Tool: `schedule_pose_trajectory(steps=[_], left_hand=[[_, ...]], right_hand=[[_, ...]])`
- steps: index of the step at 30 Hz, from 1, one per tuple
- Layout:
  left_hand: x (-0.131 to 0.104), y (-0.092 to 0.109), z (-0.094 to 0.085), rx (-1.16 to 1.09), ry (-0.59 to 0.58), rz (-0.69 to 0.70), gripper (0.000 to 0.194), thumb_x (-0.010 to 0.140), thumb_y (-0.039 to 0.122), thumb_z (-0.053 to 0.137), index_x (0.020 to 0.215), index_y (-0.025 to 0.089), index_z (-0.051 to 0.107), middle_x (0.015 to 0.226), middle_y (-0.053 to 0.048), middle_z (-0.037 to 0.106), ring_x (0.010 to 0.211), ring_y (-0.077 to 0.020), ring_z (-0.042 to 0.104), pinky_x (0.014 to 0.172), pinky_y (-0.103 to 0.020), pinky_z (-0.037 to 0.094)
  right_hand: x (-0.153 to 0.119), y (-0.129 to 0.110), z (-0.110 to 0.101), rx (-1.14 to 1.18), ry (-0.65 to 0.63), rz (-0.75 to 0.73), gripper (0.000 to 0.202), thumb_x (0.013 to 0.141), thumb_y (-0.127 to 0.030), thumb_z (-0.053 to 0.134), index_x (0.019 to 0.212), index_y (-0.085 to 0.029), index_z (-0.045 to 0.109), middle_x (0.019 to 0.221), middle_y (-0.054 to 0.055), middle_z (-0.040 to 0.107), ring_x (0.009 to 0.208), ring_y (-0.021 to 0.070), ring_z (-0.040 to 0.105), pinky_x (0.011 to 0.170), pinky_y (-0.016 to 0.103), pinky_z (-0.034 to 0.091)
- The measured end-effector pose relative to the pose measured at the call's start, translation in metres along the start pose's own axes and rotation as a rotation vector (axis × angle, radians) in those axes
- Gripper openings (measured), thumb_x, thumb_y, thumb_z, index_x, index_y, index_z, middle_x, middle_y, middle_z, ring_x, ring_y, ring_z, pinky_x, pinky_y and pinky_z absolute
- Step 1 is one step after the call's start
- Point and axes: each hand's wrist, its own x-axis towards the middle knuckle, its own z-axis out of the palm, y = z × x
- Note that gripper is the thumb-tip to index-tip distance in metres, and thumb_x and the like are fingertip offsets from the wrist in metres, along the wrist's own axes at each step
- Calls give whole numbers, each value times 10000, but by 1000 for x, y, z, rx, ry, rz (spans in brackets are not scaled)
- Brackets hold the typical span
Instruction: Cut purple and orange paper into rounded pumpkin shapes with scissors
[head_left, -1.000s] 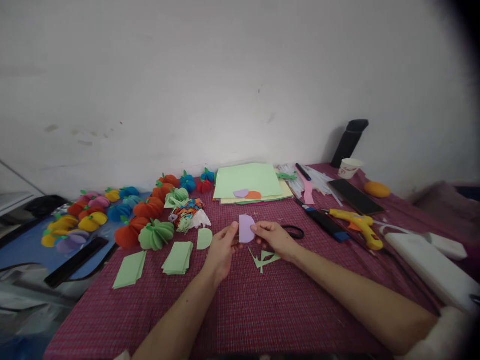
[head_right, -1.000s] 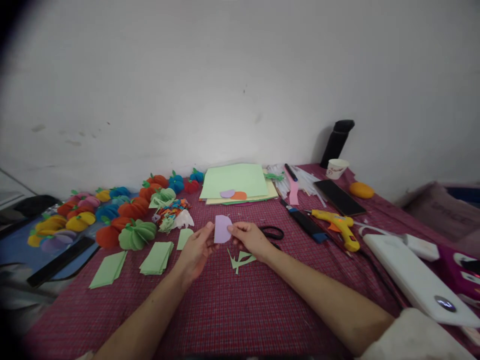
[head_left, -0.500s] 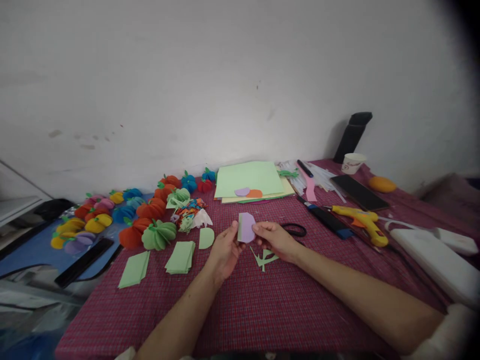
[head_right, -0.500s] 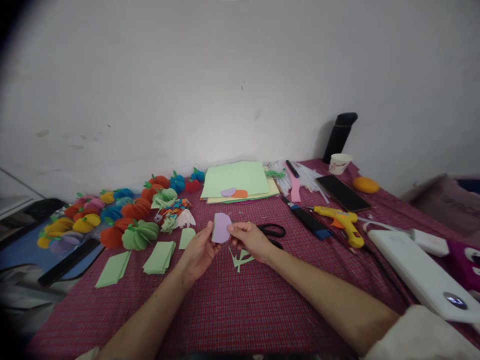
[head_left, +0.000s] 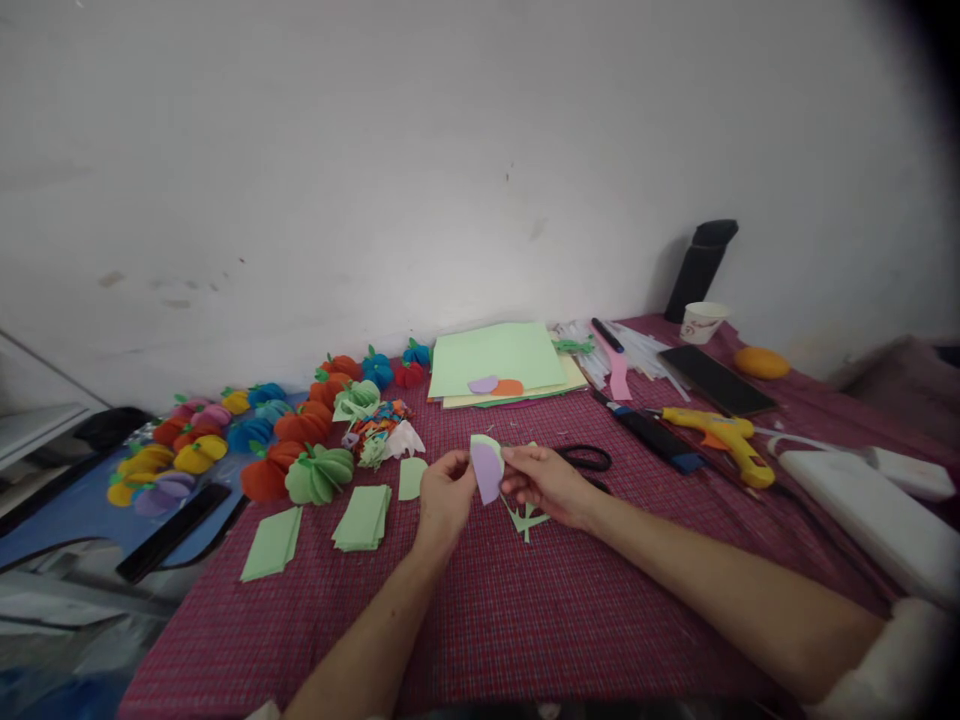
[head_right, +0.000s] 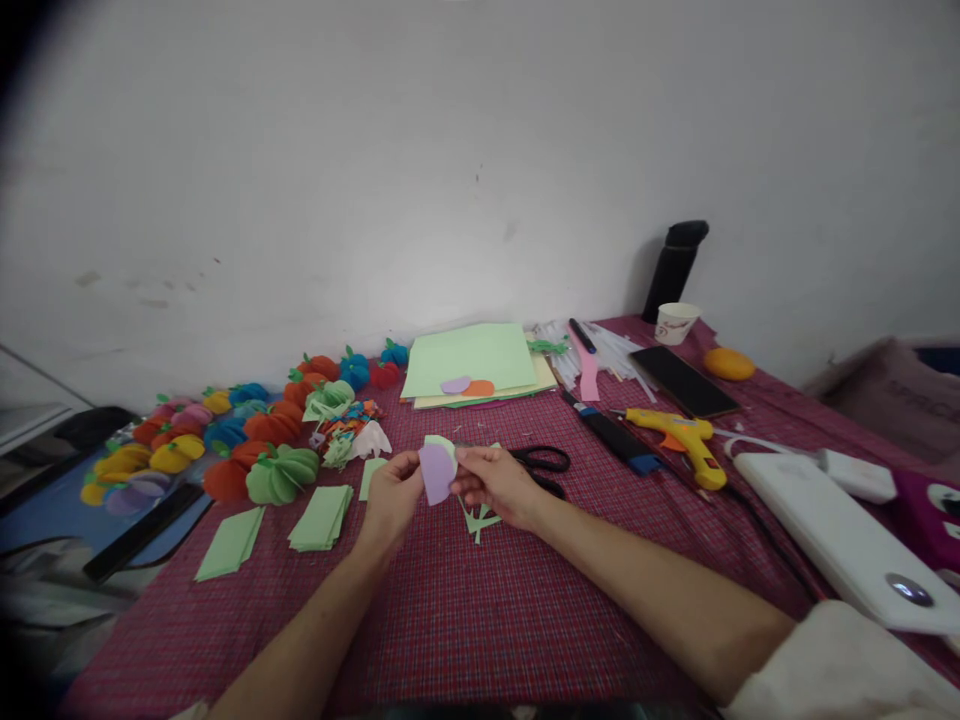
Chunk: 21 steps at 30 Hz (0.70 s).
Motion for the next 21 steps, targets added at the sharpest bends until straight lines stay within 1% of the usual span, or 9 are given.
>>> schedule_pose_trajectory(steps=[2,4,6,9,12,14,19,21], left_hand=[[1,-3,1,23,29,2,148,613,293,626,647,150,604,549,24,587,501,-95,491,495,-200,372],[2,-6,2,15,52,-2,160,623,309,621,666,157,594,567,23,591,496,-92,492,490,-200,373],[2,-7,2,-16,48,-11,175,634,328,617,677,162,581,577,25,587,492,-87,489,488,-198,371],[4,-5,-1,-82,34,-25,198,626,338,630,685,159,572,580,30,577,493,-82,484,492,-196,370],[9,0,-9,-127,77,-12,206,613,330,650,695,152,585,582,38,567,502,-72,471,515,-192,372],[13,3,-16,-137,108,3,218,619,335,646,723,148,608,599,35,575,521,-70,474,545,-192,379],[20,7,-26,-128,188,-27,228,631,337,621,743,140,631,653,11,609,582,-82,514,564,-188,383],[21,10,-30,-73,208,-33,216,619,322,625,730,138,636,651,6,614,583,-85,519,569,-193,391]], right_hand=[[-3,1,3,30,-26,55,220,711,-345,629,798,-145,598,659,9,608,545,79,591,414,131,432],[-5,3,4,29,-66,81,212,673,-278,675,817,-148,589,694,5,612,584,79,601,459,136,464],[-7,4,5,9,-104,97,240,630,-213,710,824,-144,588,716,1,611,608,74,599,504,143,485],[-8,5,5,-17,-114,102,253,613,-199,718,824,-139,593,682,-13,596,550,53,568,489,141,479],[-7,4,3,-28,-104,93,226,627,-213,706,811,-134,602,596,-34,560,467,34,512,446,136,456],[-5,3,1,-21,-79,67,193,644,-237,689,780,-135,598,547,-41,541,439,35,491,426,139,440],[4,2,-7,-4,121,-40,172,655,-279,659,718,-150,564,523,-43,522,417,41,462,379,136,392],[6,3,-10,-8,150,-61,170,665,-290,646,710,-159,547,524,-49,513,420,40,457,377,132,383]])
